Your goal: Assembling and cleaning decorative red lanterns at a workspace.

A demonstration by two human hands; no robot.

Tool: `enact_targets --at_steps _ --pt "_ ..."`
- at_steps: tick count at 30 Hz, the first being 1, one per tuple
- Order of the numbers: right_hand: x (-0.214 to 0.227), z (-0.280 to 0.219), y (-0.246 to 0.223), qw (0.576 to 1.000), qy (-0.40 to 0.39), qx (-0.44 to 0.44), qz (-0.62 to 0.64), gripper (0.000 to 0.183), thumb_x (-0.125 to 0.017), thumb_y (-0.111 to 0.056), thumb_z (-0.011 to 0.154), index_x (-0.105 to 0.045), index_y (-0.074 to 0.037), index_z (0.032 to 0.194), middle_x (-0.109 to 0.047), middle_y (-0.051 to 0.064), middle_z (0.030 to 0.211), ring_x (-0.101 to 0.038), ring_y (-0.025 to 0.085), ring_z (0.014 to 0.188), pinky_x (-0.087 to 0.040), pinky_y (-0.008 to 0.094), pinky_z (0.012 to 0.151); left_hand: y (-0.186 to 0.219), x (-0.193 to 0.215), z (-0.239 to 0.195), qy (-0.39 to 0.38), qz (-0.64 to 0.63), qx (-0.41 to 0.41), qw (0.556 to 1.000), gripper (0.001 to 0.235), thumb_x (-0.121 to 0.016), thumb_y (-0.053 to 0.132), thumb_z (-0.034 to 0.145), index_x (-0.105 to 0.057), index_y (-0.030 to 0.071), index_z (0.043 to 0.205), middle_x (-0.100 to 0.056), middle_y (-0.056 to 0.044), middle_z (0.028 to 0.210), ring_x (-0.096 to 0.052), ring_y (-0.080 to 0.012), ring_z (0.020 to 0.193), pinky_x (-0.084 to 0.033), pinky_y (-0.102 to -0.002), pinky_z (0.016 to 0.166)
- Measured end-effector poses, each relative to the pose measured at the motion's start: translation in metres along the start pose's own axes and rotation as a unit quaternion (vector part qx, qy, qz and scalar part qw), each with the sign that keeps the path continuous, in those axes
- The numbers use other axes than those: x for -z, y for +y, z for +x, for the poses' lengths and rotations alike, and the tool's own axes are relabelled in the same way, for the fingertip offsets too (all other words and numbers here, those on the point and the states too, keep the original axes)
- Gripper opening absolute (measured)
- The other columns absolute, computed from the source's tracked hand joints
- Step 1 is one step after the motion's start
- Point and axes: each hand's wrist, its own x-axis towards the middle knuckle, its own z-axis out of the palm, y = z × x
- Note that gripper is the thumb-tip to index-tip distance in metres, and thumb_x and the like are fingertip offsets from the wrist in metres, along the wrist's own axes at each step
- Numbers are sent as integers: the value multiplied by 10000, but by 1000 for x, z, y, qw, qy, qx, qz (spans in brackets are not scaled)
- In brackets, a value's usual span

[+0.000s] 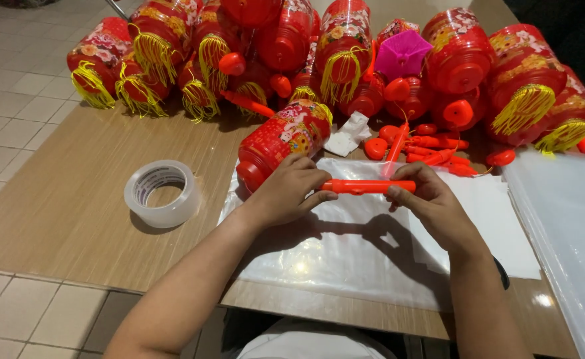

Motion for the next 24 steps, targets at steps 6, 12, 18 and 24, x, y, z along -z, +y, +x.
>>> enact_targets --at_steps 6,12,18,24 --pt "30 5 22 995 43 71 58 254 -642 113 912 -507 -1 1094 -583 137 1046 -646 224 966 -586 417 889 -17 -8 -3 3 -39 30 999 482 -438 536 1046 -681 123 1002 -720 -113 807 -666 -252 1031 -370 -446 1104" --pt "33 3 20 973 70 25 219 131 -562 -48 1006 -446 -88 1049 -645 132 1039 -698 246 1022 -579 413 924 13 3 -1 -86 66 -35 994 409 -584 487 988 -693 105 1083 -743 -117 918 -672 -258 1020 -364 -471 1106" --pt "15 2 19 985 40 14 165 324 -643 85 878 -504 -23 1150 -694 213 1074 -716 286 984 -575 411 868 14 1 -1 -191 -19 12 981 617 -673 469 921 -609 -13 1300 -705 -238 1109 -662 -363 1098 -431 -487 1062" --pt "-8 -4 22 995 -55 21 82 413 -759 107 771 -606 -12 1136 -744 203 1043 -715 267 1004 -588 426 867 36 4 1 -71 -165 -11 984 600 -656 394 961 -500 22 1405 -638 -211 1214 -619 -399 1149 -473 -510 1016"
